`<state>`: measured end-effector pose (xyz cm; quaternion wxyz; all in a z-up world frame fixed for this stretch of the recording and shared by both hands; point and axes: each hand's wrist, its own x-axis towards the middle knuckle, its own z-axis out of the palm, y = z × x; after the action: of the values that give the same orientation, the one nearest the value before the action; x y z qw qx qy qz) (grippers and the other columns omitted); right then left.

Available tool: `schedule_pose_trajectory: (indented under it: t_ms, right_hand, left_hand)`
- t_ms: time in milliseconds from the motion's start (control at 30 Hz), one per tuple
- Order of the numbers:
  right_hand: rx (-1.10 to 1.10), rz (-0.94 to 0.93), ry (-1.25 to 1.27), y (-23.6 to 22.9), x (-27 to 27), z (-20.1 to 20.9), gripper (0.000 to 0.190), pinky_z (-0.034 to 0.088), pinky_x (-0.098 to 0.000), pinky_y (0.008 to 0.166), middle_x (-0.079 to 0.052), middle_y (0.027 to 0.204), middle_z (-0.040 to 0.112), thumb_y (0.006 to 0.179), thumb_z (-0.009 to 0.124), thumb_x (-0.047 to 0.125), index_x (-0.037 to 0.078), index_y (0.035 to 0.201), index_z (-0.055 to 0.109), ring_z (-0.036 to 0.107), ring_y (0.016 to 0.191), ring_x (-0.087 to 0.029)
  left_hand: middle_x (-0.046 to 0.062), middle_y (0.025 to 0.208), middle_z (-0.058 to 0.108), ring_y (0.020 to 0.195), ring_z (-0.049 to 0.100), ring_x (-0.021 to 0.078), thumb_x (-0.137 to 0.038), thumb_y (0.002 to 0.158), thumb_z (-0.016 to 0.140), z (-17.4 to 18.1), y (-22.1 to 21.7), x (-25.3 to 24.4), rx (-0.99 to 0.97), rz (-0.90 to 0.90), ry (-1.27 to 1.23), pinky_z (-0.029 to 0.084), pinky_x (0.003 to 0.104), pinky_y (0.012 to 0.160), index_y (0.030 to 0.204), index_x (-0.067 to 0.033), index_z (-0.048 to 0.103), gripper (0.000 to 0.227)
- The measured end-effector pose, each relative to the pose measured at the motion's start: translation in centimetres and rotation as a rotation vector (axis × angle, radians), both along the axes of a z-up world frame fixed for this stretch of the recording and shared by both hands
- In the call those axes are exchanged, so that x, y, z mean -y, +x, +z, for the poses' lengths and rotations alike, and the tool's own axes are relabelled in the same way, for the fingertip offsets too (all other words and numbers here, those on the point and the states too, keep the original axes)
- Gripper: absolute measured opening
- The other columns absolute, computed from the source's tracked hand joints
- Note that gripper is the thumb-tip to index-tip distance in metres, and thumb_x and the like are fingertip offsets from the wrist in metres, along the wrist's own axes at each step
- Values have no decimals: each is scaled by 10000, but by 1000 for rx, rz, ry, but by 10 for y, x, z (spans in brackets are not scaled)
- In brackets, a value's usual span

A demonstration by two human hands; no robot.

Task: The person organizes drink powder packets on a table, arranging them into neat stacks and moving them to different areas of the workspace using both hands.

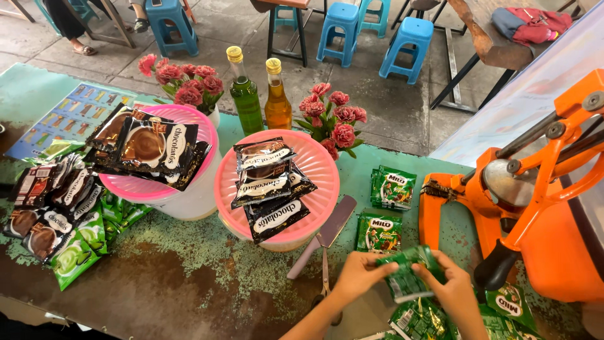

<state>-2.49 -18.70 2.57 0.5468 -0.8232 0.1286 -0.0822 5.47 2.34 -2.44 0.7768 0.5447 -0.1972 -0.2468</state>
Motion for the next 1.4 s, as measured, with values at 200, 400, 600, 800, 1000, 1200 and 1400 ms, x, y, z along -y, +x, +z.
schedule_pose_trajectory:
  t_ms: [200,400,600,800,1000,1200,1400]
  right_hand:
    - [-31,-89,150,38,-26,0,396,483,-230,655,-55,913,761,842,803,217,-53,1121,724,638,774,-72]
    - [-61,44,336,54,-38,18,358,460,-226,610,-49,861,756,925,729,234,-75,1104,756,608,715,-58]
    - [-9,25,363,60,-54,33,333,461,-218,650,-38,873,753,942,722,238,-48,1110,754,611,737,-49]
    - [-25,130,349,60,-57,30,313,495,-251,687,-31,901,748,884,773,233,-6,1084,751,633,778,-68]
    - [89,53,454,59,-66,7,202,509,-254,702,-23,883,744,908,763,178,4,1003,724,640,789,-78]
    - [187,75,383,48,-65,26,186,496,-244,745,-26,896,738,924,740,153,14,1048,750,624,817,-80]
    - [206,3,428,43,-54,31,200,496,-244,773,-5,950,727,958,707,163,21,1096,732,625,862,-72]
  left_hand:
    - [-13,861,753,744,667,32,-383,973,715,-10,31,-18,-106,108,46,559,225,677,1081,-29,781,376]
    - [7,918,767,806,682,69,-392,954,701,25,41,-38,-280,192,-135,510,272,780,1093,4,774,426]
    - [56,998,776,862,708,86,-296,979,682,42,45,-37,-343,237,-230,556,247,829,1154,51,746,394]
    - [56,973,767,822,657,54,-273,1011,665,48,35,-40,-161,177,-140,515,224,751,1149,54,766,369]
    - [-7,893,732,793,624,34,-268,997,691,53,35,-37,-25,312,-65,495,216,717,1046,3,734,279]
    - [-42,937,687,858,599,26,-235,971,719,76,18,-41,204,308,23,486,214,741,1008,-43,659,204]
    - [4,856,755,805,700,61,-153,879,820,77,13,-36,190,306,168,566,240,736,922,-37,680,186]
